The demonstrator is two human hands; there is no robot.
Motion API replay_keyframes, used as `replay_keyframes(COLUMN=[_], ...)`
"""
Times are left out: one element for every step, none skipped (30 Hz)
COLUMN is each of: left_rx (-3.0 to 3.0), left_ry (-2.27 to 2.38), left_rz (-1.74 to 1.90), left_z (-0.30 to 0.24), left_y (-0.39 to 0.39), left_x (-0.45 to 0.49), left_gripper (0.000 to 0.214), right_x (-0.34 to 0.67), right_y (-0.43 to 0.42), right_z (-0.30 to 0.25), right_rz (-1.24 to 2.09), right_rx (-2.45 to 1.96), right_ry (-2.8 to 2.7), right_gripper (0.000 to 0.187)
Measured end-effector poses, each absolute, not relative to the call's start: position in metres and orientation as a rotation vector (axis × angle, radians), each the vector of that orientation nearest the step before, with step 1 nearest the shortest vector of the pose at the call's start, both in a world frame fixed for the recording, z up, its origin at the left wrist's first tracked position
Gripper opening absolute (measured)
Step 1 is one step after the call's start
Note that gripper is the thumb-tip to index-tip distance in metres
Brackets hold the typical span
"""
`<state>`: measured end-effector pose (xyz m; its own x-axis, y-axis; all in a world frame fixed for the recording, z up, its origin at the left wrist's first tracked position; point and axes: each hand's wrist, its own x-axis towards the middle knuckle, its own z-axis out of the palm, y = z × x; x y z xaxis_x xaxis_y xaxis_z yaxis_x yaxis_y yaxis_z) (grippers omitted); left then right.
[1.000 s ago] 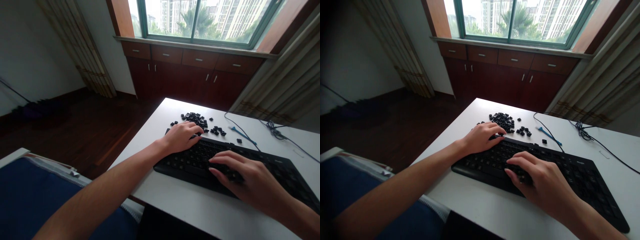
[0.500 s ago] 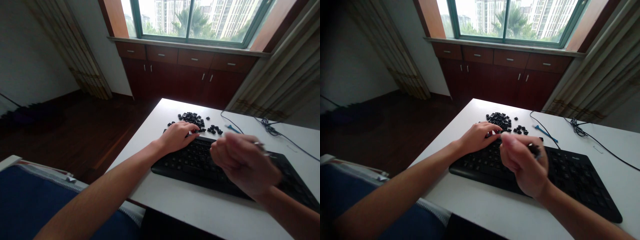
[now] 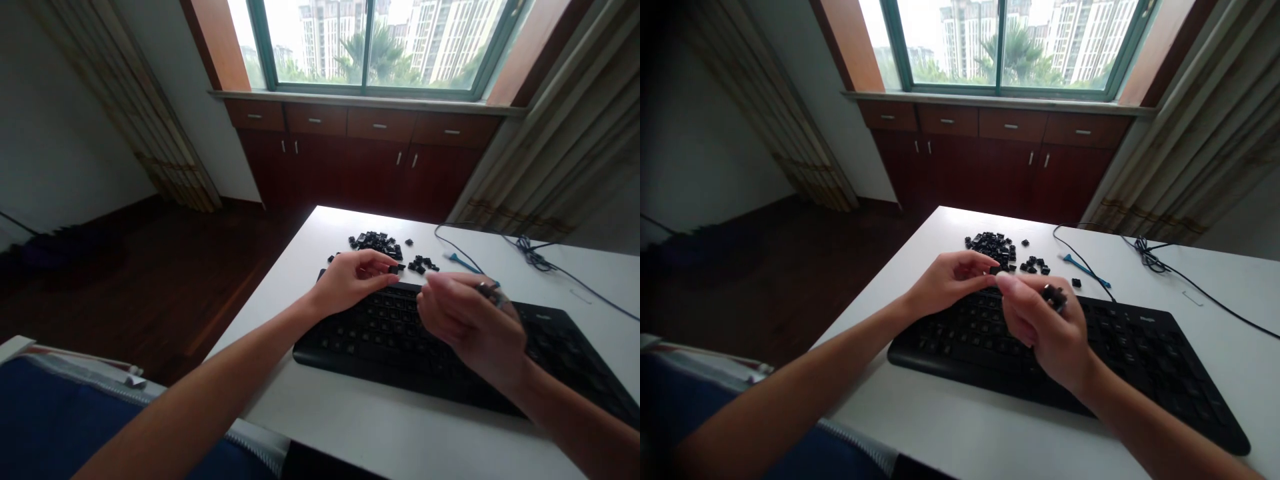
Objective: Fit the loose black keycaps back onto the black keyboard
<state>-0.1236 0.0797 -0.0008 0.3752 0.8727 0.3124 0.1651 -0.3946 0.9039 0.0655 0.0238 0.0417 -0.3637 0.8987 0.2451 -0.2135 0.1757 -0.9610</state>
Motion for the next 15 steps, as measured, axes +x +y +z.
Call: replay_keyframes(left_rx=[1.718,1.641,1.575,1.524,1.485,1.458,1.442,1.432,1.423,1.418,1.414,1.412,1.41,1.41,1.413], left_ry=[0.854,0.807,0.771,0.747,0.731,0.719,0.705,0.686,0.665,0.644,0.629,0.623,0.626,0.635,0.649], left_rz=[1.07,1.06,1.048,1.034,1.02,1.009,0.997,0.988,0.983,0.978,0.972,0.964,0.953,0.94,0.926], left_z=[0.0,0.001,0.002,0.004,0.005,0.006,0.007,0.008,0.008,0.007,0.006,0.005,0.004,0.002,0.001], left_y=[0.08,0.08,0.08,0.079,0.079,0.078,0.077,0.077,0.076,0.076,0.076,0.076,0.077,0.077,0.078], left_x=[-0.123,-0.122,-0.121,-0.12,-0.12,-0.12,-0.121,-0.121,-0.122,-0.122,-0.123,-0.123,-0.124,-0.124,-0.125], left_gripper=[0.037,0.038,0.038,0.038,0.037,0.036,0.035,0.034,0.034,0.033,0.032,0.032,0.032,0.032,0.033], right_x=[0.071,0.078,0.086,0.093,0.1,0.106,0.111,0.114,0.115,0.116,0.115,0.114,0.112,0.111,0.11], right_y=[0.028,0.033,0.038,0.042,0.047,0.051,0.054,0.056,0.058,0.06,0.06,0.061,0.061,0.06,0.06], right_z=[0.049,0.056,0.062,0.066,0.069,0.069,0.069,0.067,0.064,0.062,0.06,0.059,0.058,0.057,0.056], right_rz=[1.342,1.243,1.104,0.943,0.781,0.644,0.55,0.499,0.476,0.466,0.454,0.439,0.427,0.419,0.416], right_rx=[-0.725,-0.777,-0.849,-0.913,-0.957,-0.973,-0.957,-0.921,-0.878,-0.836,-0.8,-0.77,-0.745,-0.721,-0.699], right_ry=[-1.479,-1.527,-1.599,-1.687,-1.79,-1.903,-2.022,-2.134,-2.23,-2.307,-2.36,-2.393,-2.414,-2.428,-2.437], right_gripper=[0.051,0.05,0.047,0.042,0.034,0.024,0.012,0.007,0.014,0.021,0.026,0.029,0.03,0.031,0.031])
